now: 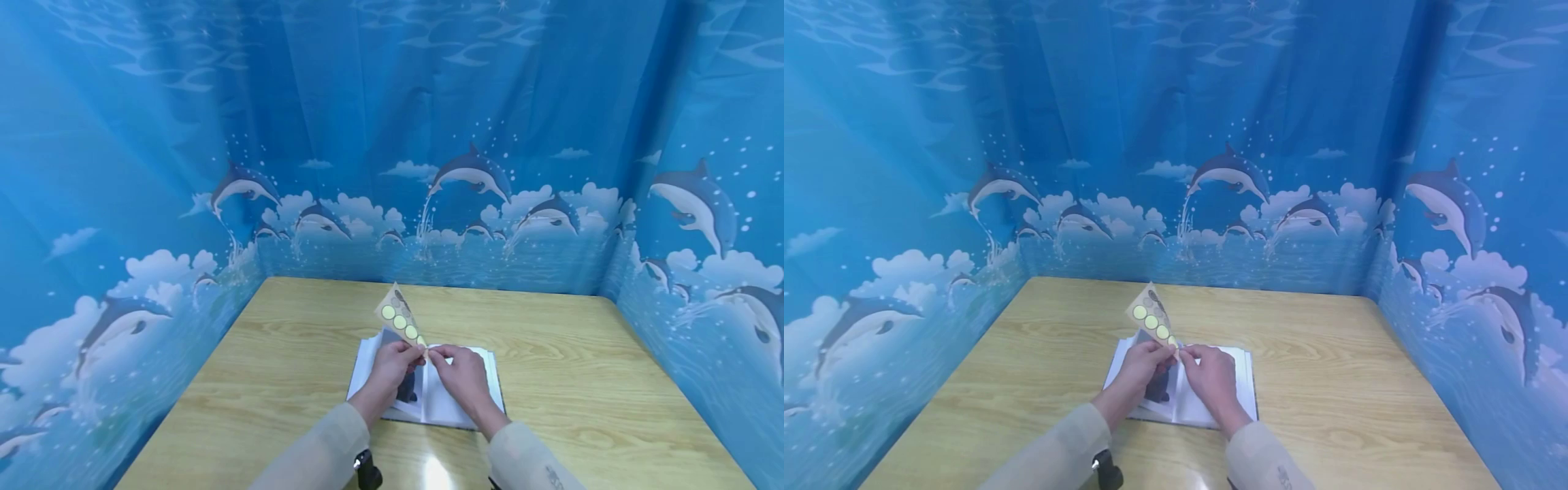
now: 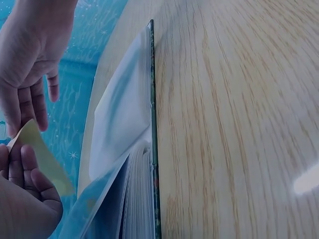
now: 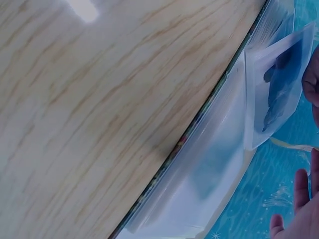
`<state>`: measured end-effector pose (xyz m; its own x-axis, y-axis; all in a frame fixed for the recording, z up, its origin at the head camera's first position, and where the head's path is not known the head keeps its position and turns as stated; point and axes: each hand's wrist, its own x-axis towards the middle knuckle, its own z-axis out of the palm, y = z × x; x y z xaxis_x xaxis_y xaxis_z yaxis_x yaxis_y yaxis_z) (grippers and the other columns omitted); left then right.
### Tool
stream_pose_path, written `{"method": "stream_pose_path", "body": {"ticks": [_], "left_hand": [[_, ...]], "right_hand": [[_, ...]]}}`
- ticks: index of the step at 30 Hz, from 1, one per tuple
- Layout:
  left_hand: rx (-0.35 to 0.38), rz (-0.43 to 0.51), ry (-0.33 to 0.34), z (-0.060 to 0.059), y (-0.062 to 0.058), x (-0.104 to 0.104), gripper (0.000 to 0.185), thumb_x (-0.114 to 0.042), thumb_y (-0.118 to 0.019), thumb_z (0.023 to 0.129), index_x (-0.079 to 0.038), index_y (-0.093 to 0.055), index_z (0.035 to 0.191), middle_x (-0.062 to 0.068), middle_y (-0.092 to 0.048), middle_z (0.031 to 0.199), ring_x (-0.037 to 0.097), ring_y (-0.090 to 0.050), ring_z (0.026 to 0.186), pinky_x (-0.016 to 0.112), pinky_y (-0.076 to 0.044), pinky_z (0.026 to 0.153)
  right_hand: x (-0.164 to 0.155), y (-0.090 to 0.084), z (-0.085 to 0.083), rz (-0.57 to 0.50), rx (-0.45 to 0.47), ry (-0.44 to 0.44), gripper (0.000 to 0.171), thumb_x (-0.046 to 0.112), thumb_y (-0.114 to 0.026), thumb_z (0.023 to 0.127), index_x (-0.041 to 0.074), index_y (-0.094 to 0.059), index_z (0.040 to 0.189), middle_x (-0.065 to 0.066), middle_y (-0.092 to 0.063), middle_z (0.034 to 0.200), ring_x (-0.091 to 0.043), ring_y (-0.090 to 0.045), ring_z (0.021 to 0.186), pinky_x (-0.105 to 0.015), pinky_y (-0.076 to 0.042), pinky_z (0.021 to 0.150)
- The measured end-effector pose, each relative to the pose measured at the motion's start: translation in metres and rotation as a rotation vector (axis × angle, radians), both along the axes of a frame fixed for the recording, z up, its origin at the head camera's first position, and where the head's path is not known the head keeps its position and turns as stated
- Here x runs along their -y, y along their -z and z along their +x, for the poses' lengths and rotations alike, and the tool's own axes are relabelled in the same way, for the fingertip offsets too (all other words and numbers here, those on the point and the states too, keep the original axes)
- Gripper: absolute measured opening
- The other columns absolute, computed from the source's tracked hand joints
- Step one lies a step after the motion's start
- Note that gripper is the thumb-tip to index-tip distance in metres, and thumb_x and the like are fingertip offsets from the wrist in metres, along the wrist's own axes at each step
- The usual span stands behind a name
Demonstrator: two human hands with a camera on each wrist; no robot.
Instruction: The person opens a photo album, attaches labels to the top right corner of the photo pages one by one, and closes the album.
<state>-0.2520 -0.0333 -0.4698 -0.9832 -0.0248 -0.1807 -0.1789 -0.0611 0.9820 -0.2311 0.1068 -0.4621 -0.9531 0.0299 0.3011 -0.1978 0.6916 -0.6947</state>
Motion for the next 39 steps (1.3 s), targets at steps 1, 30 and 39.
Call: {"method": "stream_pose_path", "body": {"ticks": [1, 30, 39], "left_hand": [[-0.001, 0.000, 0.003, 0.000, 0.000, 0.000, 0.015, -0.014, -0.068, 0.093, 0.001, -0.071, 0.095, 0.002, -0.069, 0.075, 0.013, -0.059, 0.070, 0.026, -0.048, 0.068], [0.052, 0.111, -0.194, -0.020, 0.011, 0.100, 0.008, -0.010, -0.069, 0.090, -0.006, -0.066, 0.084, 0.001, -0.065, 0.072, 0.011, -0.059, 0.064, 0.021, -0.047, 0.059], [0.058, 0.101, -0.276, -0.017, 0.019, 0.145, 0.015, -0.012, -0.066, 0.095, 0.001, -0.062, 0.100, 0.001, -0.065, 0.077, 0.009, -0.054, 0.067, 0.019, -0.046, 0.058]], "right_hand": [[0.000, 0.000, 0.000, -0.014, 0.013, 0.004, 0.012, 0.023, -0.071, 0.090, 0.014, -0.080, 0.093, 0.000, -0.074, 0.088, -0.016, -0.064, 0.077, -0.035, -0.051, 0.068], [-0.023, 0.012, -0.010, -0.259, 0.137, 0.148, 0.019, 0.023, -0.066, 0.094, 0.007, -0.077, 0.093, -0.002, -0.073, 0.087, -0.016, -0.061, 0.080, -0.029, -0.048, 0.070], [-0.028, 0.013, -0.010, -0.250, 0.173, 0.158, 0.021, 0.025, -0.066, 0.095, 0.006, -0.076, 0.096, -0.003, -0.073, 0.091, -0.018, -0.062, 0.083, -0.030, -0.048, 0.071]]}}
